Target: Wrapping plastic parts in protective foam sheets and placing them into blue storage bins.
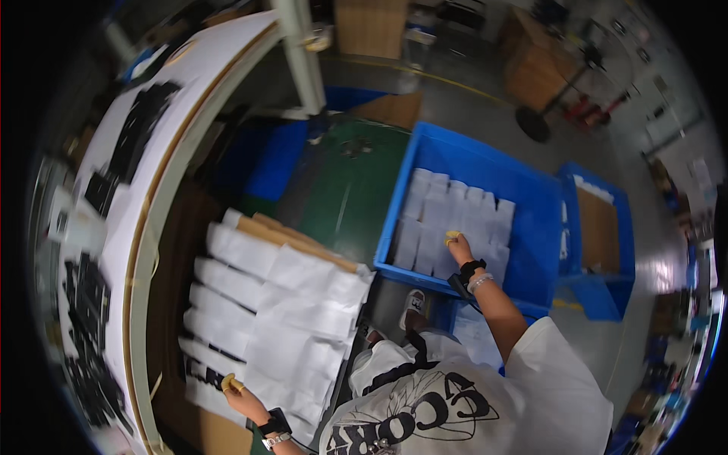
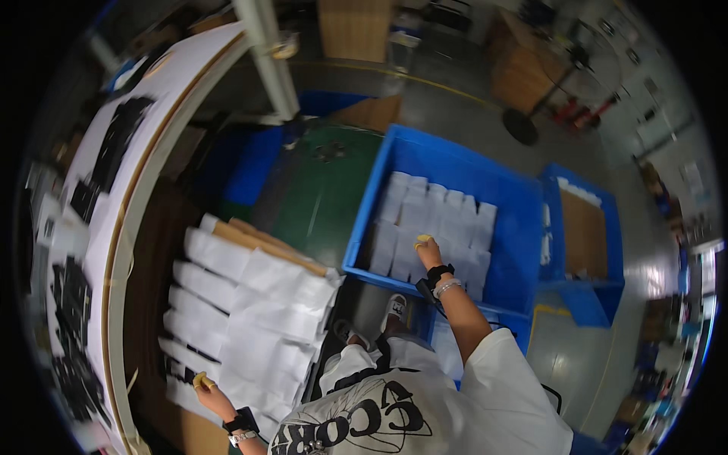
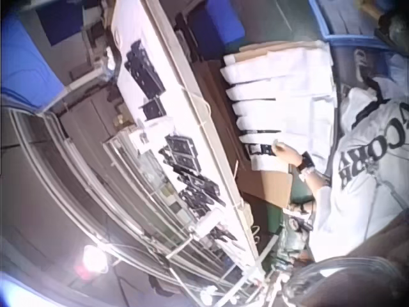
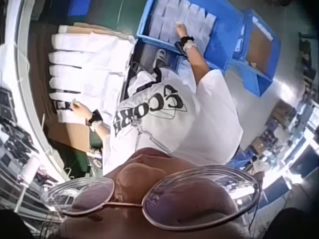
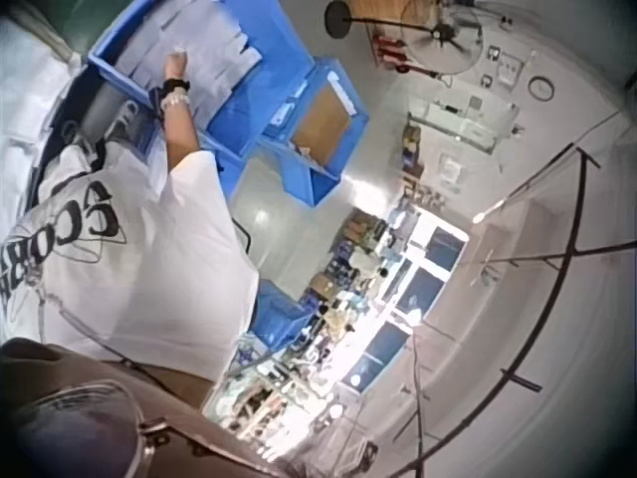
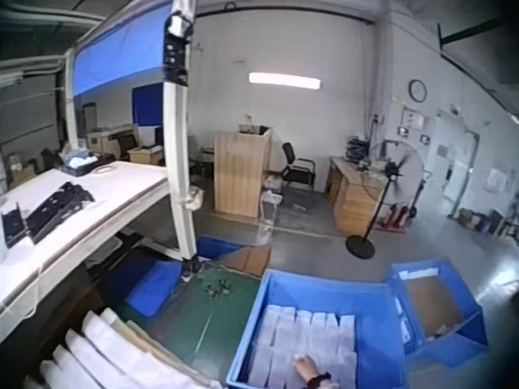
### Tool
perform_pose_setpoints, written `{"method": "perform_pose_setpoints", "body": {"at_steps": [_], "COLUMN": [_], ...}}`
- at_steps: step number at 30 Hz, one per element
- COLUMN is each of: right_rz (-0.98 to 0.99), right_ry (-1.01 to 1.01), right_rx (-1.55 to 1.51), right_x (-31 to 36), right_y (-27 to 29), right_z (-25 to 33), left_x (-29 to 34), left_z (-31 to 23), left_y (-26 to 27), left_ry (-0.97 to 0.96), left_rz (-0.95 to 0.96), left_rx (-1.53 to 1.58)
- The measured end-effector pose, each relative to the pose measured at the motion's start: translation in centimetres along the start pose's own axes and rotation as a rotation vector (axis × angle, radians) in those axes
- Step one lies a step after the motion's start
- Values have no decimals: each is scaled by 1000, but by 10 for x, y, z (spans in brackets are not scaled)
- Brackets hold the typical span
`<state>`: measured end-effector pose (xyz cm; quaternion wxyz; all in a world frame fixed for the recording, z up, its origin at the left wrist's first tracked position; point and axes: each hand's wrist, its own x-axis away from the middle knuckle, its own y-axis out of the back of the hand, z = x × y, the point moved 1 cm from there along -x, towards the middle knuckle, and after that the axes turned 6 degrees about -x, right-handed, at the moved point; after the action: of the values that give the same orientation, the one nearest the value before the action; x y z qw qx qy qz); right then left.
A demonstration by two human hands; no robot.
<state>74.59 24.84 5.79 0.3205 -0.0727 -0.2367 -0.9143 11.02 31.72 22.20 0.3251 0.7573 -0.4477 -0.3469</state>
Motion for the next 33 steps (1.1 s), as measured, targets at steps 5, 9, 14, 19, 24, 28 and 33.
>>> {"method": "perform_pose_setpoints", "body": {"at_steps": [5, 9, 14, 19, 24, 28, 33], "right_rz": [-52, 51, -393, -413, -215, -139, -220], "right_ry": [-289, -766, -771, -736, -868, -999, -788], "right_rx": [497, 109, -119, -15, 146, 134, 665], "right_x": [-28, -18, -29, -35, -53, -69, -51], "right_y": [139, 140, 169, 172, 153, 45, 196], "right_z": [-133, -137, -152, -200, -240, -272, -462], "left_x": [47, 90, 130, 145, 113, 65, 176], "left_z": [-242, -315, -376, -396, -332, -298, -233], "left_y": [-123, -189, -247, -350, -510, -518, -647], "left_ry": [-289, -808, -875, -1011, -959, -273, -297], "left_rz": [706, 898, 1258, 1346, 1351, 1208, 1641], "left_rx": [316, 133, -99, -351, -443, -750, -394]}}
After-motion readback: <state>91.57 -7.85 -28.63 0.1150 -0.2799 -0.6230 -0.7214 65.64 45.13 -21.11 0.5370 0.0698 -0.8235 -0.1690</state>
